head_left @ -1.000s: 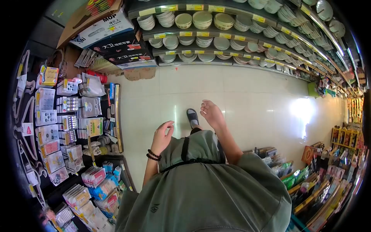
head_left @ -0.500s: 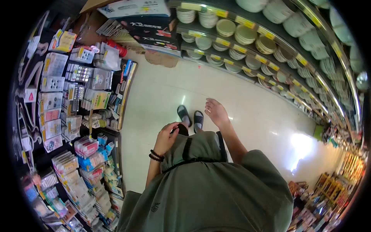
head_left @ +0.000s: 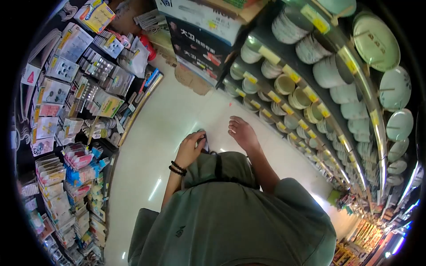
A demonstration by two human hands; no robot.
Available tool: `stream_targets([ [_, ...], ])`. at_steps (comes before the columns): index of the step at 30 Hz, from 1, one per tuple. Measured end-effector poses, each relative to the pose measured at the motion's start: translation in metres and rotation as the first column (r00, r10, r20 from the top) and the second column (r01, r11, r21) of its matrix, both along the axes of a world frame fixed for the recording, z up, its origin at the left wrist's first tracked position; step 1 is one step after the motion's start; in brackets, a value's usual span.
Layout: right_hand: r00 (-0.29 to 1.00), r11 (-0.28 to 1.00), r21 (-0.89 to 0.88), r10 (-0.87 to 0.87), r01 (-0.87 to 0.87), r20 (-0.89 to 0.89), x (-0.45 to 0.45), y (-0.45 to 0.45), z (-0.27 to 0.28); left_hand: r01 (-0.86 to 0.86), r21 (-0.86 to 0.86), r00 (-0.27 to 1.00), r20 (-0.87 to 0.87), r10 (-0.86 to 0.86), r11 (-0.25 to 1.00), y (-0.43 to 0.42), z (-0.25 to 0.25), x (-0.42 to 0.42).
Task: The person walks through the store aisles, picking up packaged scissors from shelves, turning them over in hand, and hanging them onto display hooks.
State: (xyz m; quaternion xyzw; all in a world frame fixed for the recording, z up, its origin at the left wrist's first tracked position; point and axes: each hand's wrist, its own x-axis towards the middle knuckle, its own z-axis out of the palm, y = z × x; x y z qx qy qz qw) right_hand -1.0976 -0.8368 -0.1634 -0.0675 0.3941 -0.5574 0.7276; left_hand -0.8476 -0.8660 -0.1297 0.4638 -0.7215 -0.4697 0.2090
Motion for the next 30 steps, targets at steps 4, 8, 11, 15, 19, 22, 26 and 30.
stream_targets([
  [4, 0.999, 0.999, 0.031, 0.034, -0.033, -0.041, -0.001, -0.061, 0.031, 0.008, -0.115, 1.0, -0.025, -0.01, 0.993, -0.058, 0.008, -0.011],
  [8, 0.999, 0.989, -0.138, 0.048, -0.049, -0.01, -0.003, -0.109, 0.058, 0.027, -0.221, 0.995, -0.086, -0.047, 0.975, -0.108, 0.038, -0.027],
  [11, 0.999, 0.973, -0.229, 0.01, -0.021, -0.048, 0.0, -0.145, 0.103, 0.002, -0.318, 0.979, -0.195, -0.068, 0.948, -0.146, 0.072, -0.05],
  [15, 0.997, 0.919, -0.394, -0.037, 0.007, -0.069, -0.008, -0.195, 0.166, -0.074, -0.439, 0.954, -0.293, -0.065, 0.895, -0.202, 0.125, -0.089],
  [19, 0.994, 0.863, -0.502, -0.095, 0.06, -0.044, -0.034, -0.246, 0.186, -0.197, -0.664, 0.953, -0.302, -0.018, 0.721, -0.266, 0.175, -0.132],
  [22, 0.993, 0.834, -0.547, -0.114, 0.076, -0.036, -0.049, -0.283, 0.205, -0.299, -0.742, 0.947, -0.308, 0.09, 0.6, -0.316, 0.206, -0.169],
  [26, 0.999, 0.843, -0.538, -0.043, 0.021, -0.028, -0.073, -0.32, 0.203, -0.32, -0.878, 0.927, -0.213, 0.309, 0.356, -0.384, 0.233, -0.223],
  [30, 0.986, 0.833, -0.531, 0.167, -0.155, -0.026, -0.092, -0.348, 0.192, -0.217, -0.858, 0.914, -0.011, 0.406, 0.466, -0.424, 0.226, -0.244],
])
